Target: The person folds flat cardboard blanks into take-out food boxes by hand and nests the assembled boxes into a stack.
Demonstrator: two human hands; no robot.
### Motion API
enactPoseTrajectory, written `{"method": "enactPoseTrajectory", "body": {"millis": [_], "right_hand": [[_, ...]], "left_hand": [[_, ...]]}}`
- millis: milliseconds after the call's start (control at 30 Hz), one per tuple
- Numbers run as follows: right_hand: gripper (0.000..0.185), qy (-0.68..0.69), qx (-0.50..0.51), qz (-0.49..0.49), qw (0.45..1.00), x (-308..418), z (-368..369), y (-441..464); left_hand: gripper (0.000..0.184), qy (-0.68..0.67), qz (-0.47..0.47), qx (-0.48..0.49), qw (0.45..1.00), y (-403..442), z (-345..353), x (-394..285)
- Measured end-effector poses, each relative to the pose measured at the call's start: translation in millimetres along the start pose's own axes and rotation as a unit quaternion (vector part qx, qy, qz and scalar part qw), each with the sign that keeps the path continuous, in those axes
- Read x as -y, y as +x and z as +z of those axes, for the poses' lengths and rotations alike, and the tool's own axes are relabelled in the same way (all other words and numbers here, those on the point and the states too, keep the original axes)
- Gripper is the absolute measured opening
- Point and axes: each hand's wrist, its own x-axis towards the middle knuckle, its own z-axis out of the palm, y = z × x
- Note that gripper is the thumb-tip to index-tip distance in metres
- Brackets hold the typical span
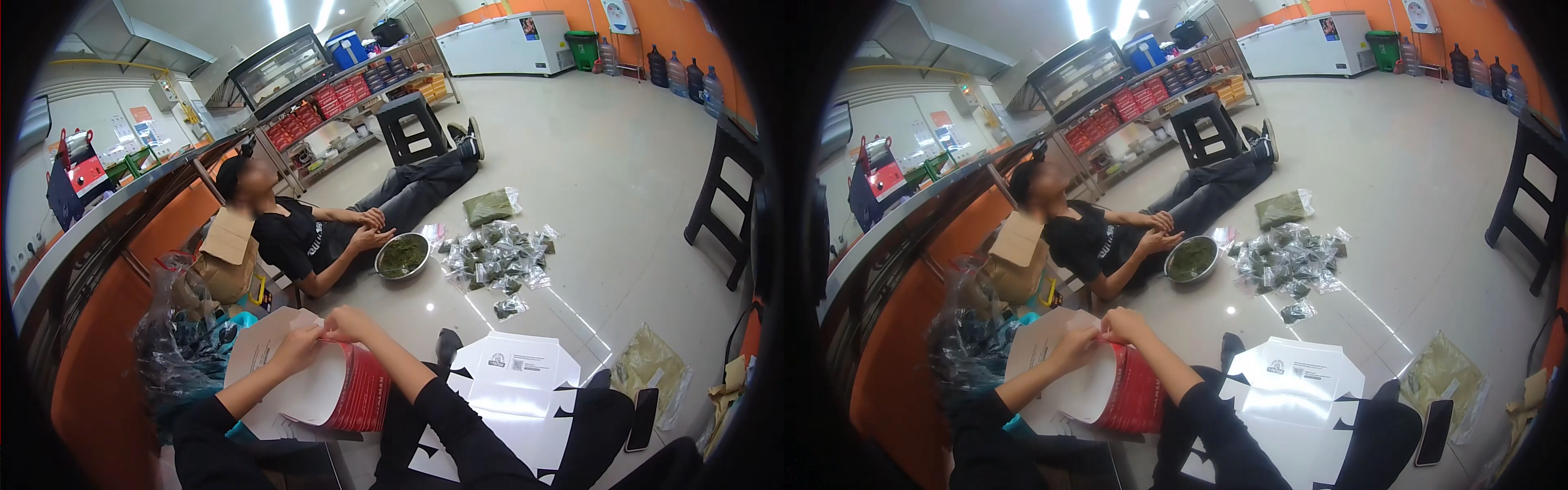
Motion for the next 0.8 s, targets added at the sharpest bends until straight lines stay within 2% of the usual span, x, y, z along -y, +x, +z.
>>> {"method": "enactPoseTrajectory", "body": {"millis": [267, 433, 600, 733, 800], "right_hand": [[0.024, -0.043, -0.063, -0.028, 0.997, 2.4, -1.1, -2.9], [0.024, -0.026, -0.067, -0.024, 0.997, -7.9, 3.9, -0.2], [0.024, -0.046, -0.090, -0.035, 0.994, -15.7, 12.0, 3.2], [0.025, -0.021, -0.090, -0.004, 0.996, -22.7, 10.9, -0.5], [0.025, -0.011, -0.092, 0.012, 0.996, -24.2, 5.2, -3.2]], "left_hand": [[0.009, -0.026, 0.014, -0.011, 1.000, 6.1, 2.0, 3.4], [0.013, -0.034, 0.015, -0.014, 0.999, 10.9, 3.0, 4.4], [0.023, 0.006, -0.010, 0.024, 1.000, 15.8, -4.0, -0.6], [0.027, -0.001, -0.043, 0.028, 0.999, 20.2, 10.7, 7.7], [0.031, -0.014, 0.001, 0.018, 1.000, 25.8, 14.7, 9.9]]}}
